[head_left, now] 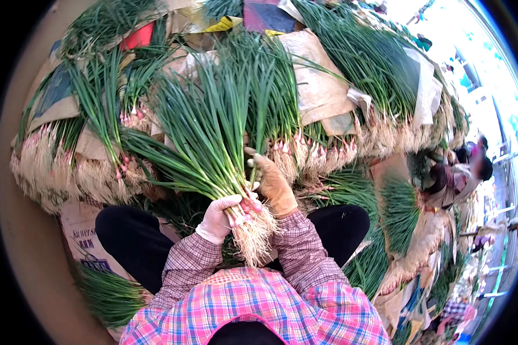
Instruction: The person cleans green onions by hand, peeling off the outer skin of the bulbs one bundle at a time and placing the cleaned onions on a nearby pile.
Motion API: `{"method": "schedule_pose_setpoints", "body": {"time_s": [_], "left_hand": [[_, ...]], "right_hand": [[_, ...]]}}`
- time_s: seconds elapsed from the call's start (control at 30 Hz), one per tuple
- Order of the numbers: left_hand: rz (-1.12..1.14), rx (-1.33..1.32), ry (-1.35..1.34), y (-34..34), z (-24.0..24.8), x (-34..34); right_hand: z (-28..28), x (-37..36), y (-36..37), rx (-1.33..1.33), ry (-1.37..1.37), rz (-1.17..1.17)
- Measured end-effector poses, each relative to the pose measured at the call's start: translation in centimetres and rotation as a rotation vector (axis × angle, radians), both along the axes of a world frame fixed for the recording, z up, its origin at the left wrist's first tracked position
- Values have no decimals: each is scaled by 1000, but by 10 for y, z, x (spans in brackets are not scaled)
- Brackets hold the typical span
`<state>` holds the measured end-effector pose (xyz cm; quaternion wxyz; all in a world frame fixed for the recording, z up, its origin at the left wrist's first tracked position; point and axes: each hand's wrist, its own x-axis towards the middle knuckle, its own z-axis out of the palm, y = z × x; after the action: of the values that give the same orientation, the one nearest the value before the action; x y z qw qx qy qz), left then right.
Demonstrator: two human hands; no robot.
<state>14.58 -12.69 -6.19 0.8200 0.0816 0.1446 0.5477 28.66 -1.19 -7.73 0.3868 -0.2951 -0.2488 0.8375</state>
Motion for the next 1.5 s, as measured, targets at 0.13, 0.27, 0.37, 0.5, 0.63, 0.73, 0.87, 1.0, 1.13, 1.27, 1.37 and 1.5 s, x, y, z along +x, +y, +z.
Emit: {"method": "schedule_pose_setpoints", "body": {"time_s": [0.13, 0.27, 0.37, 0.5, 0.63, 0.73, 0.87, 1.0, 1.13, 1.27, 1.37, 1.5], "left_hand": [[48, -19, 17, -1, 0, 3], [6, 38, -46, -5, -15, -9], [145, 59, -165, -9, 4, -1], [220, 30, -130, -4, 18, 8], [175, 96, -186, -3, 9, 6], [231, 133, -239, -1, 13, 6], [190, 120, -92, -2, 18, 0], [81, 9, -12, -1, -9, 7], [23, 17, -45, -5, -14, -4], [36, 22, 31, -3, -2, -2], [-17, 45, 132, -3, -9, -4], [-33, -6, 209, -7, -12, -9]], "right_hand": [[11, -12, -25, 4, -247, -92], [-9, -20, -30, -229, -12, -215], [0, -10, -21, -21, -368, -198], [-41, 9, -23, 1001, -1241, -112], [19, 13, 28, 1048, -1960, -316], [21, 15, 57, 922, -1785, -130], [52, 12, 5, 171, -592, -223], [19, 6, -39, 251, -538, 51], [22, -10, -8, 56, -377, 385], [3, -5, 13, -15, 81, 121], [-8, -12, 1, -6, -197, -96], [6, -23, -27, 21, -360, -183]]}}
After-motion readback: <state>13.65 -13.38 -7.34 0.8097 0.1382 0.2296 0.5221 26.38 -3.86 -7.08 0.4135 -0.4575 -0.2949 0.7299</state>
